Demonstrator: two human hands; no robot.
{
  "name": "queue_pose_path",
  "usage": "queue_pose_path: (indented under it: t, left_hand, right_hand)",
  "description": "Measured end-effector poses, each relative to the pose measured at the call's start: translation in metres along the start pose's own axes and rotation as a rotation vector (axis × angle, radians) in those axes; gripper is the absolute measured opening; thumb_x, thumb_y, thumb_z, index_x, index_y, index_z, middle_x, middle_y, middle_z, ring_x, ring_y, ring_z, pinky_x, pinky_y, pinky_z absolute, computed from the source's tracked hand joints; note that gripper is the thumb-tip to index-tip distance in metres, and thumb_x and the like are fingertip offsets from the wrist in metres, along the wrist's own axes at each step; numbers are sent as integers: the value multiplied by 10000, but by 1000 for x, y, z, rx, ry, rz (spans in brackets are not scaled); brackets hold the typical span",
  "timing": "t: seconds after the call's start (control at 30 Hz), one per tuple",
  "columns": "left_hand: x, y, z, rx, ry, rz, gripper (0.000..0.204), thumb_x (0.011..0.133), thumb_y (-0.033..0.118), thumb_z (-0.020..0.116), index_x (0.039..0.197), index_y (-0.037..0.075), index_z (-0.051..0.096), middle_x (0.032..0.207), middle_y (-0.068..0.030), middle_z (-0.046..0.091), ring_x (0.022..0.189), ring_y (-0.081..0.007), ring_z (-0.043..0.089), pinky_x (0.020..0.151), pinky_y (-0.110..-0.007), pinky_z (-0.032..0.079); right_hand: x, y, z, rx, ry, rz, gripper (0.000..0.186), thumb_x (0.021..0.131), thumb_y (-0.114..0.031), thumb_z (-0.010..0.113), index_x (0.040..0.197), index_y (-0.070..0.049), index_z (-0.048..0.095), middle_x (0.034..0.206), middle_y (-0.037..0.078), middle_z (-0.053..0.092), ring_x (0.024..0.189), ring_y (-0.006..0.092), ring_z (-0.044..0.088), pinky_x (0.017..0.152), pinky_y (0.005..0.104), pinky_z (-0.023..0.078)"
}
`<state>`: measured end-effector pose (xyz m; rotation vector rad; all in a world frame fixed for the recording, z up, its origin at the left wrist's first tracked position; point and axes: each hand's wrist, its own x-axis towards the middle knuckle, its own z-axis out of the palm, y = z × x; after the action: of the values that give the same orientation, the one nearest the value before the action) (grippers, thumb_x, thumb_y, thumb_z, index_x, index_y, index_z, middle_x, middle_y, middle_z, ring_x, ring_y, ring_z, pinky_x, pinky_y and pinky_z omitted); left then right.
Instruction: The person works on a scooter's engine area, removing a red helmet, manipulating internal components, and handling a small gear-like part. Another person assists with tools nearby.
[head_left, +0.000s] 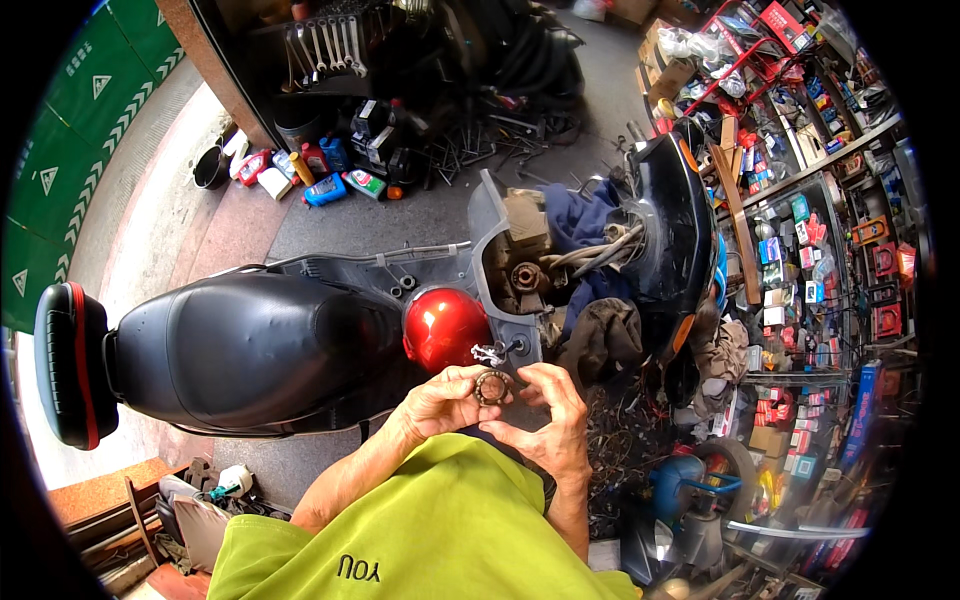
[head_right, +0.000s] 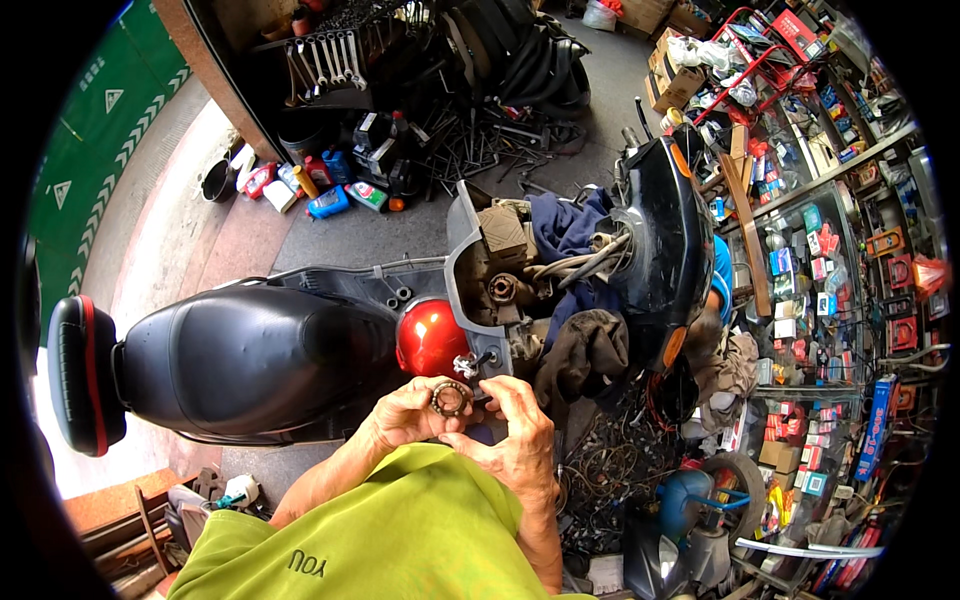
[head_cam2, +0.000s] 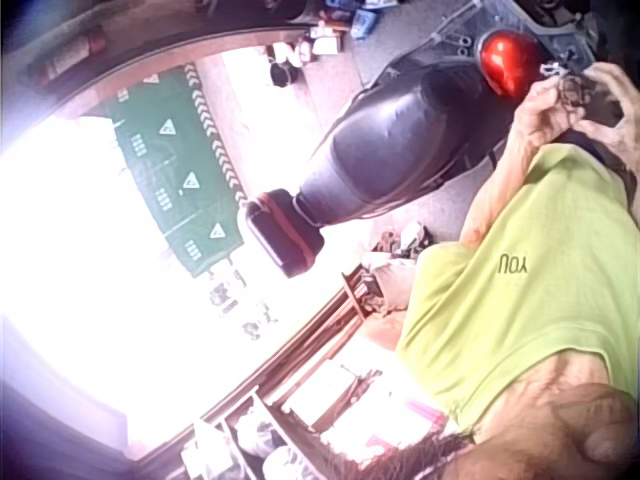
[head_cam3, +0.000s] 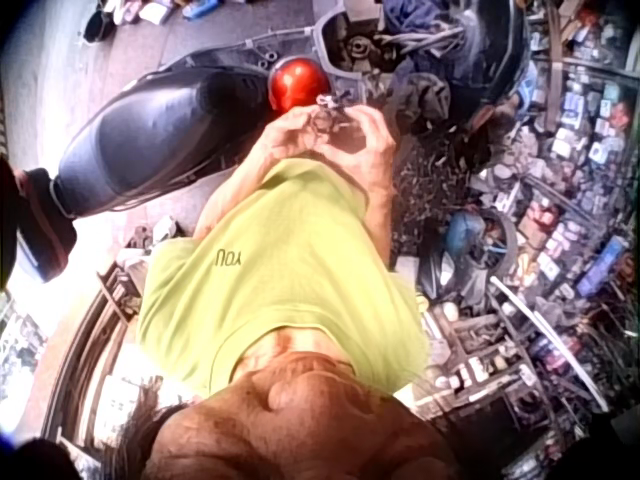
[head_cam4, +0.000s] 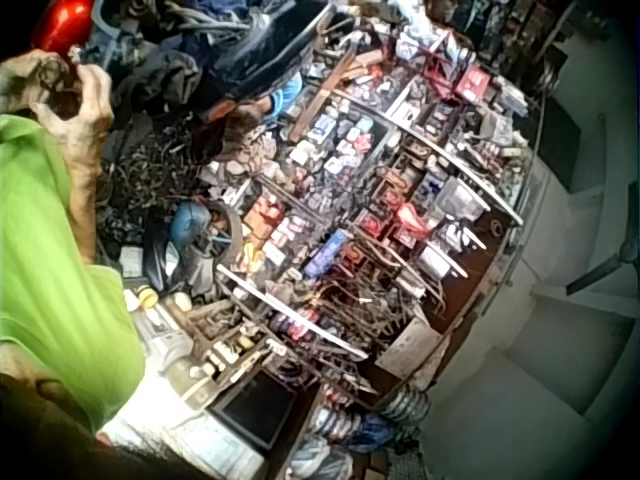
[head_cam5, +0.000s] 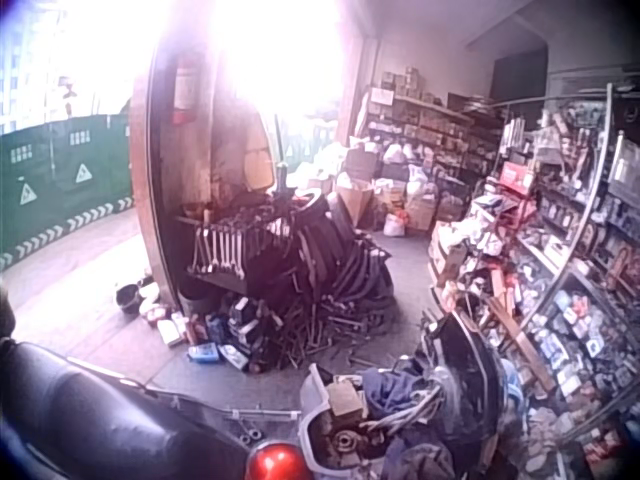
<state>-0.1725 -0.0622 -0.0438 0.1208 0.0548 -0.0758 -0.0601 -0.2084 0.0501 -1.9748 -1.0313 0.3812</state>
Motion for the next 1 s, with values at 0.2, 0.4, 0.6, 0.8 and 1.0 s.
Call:
queue_pose_path:
  t: [0.2, 0.4, 0.6, 0.8, 1.0]
  left_hand:
    - [-3, 2, 2, -31, 29, 25, 545, 831, 233, 763, 1253, -52, 569, 1111, -95, 653, 1141, -251, 586, 964, -374, 483]
    - [-3, 2, 0, -14, 10, 19, 578, 825, 247, 771, 1272, -45, 550, 1146, -114, 640, 1133, -246, 587, 979, -375, 473]
    - [-5, -1, -1, -5, 3, 11, 587, 830, 265, 766, 1280, -39, 544, 1160, -135, 630, 1139, -238, 579, 997, -380, 461]
    - [-6, -3, -1, -1, 7, 6, 591, 829, 268, 767, 1283, -35, 542, 1172, -143, 623, 1124, -236, 583, 993, -375, 463]
    - [-8, -1, 1, -9, 13, 6, 596, 822, 262, 774, 1281, -39, 541, 1170, -144, 623, 1113, -233, 587, 979, -374, 471]
  right_hand:
    - [-9, 16, -5, -6, 14, 52, 614, 605, -254, 908, 1095, -1, 639, 1133, 117, 606, 812, 230, 671, 709, 337, 568]
    - [-12, 20, -6, -34, -17, 117, 609, 605, -259, 903, 1088, 3, 641, 1143, 111, 608, 843, 225, 675, 731, 341, 564]
    - [-16, 23, 0, -88, -26, 132, 561, 625, -245, 888, 1061, 9, 644, 1160, 113, 603, 870, 243, 677, 764, 348, 568]
    - [-16, 26, -1, -7, -20, 137, 503, 661, -216, 876, 1040, 28, 651, 1161, 116, 610, 884, 230, 680, 766, 337, 569]
    - [15, 61, -1, 508, 176, 287, 245, 852, -109, 733, 1024, 50, 665, 924, 73, 676, 736, 118, 642, 648, 239, 529]
